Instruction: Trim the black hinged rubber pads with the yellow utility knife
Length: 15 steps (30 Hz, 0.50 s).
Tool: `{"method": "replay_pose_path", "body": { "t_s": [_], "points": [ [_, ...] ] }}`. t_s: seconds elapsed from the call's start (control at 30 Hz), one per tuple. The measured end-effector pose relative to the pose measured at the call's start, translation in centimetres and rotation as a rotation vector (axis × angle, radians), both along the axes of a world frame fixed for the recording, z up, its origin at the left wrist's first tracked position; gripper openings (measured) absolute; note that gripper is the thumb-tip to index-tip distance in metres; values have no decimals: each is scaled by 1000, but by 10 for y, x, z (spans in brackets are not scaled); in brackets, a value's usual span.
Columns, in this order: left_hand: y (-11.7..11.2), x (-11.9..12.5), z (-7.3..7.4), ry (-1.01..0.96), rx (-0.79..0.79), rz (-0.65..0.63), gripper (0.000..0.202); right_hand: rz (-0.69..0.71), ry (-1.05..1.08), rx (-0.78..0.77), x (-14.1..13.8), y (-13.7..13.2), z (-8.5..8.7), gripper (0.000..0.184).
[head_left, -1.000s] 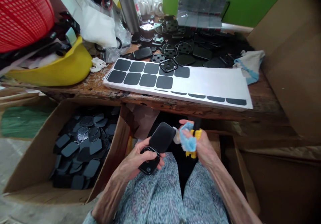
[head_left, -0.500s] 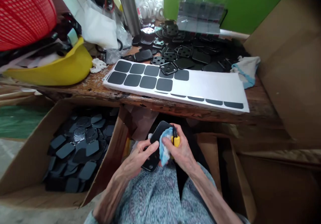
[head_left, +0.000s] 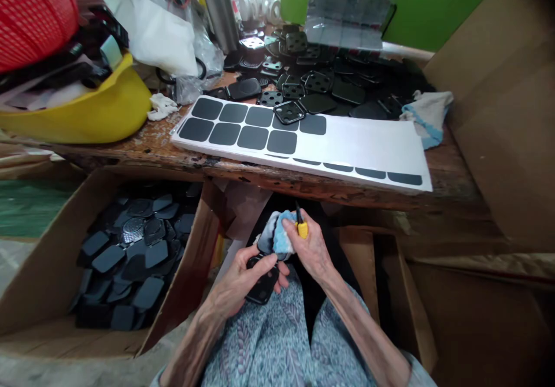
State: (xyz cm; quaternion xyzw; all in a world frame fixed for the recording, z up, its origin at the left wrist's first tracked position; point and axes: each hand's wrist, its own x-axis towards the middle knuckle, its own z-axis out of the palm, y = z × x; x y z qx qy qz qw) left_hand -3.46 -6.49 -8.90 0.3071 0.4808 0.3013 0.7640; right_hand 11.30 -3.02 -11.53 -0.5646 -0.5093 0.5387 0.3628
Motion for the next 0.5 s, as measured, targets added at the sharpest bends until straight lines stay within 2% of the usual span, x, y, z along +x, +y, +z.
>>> {"method": "replay_pose_path", "body": {
  "t_s": [0.1,0.13,0.2,0.23,0.3,0.4,0.5],
  "points": [
    [0,-3,-3,63,-5,-6,18,110,3,-10,0,-1,4,49],
    [0,-4,-4,81,2,-29,16,123,-30,-2,-1,-1,4,47],
    [-1,-5,-6,91,31,-75,15,108,-123,19,-2,0,4,27],
    [-1,-5,-7,86,41,-87,16,103,-164,32,-3,1,3,25],
    [-1,-5,-9,94,41,-69,16,102,-227,80,-6,3,2,27],
    [0,-7,-10,120,55,-80,14,117,-299,116,-10,5,0,45],
    [1,-8,-9,105,57,-142,15,100,-342,50,-13,7,-3,34]
  ]
}}
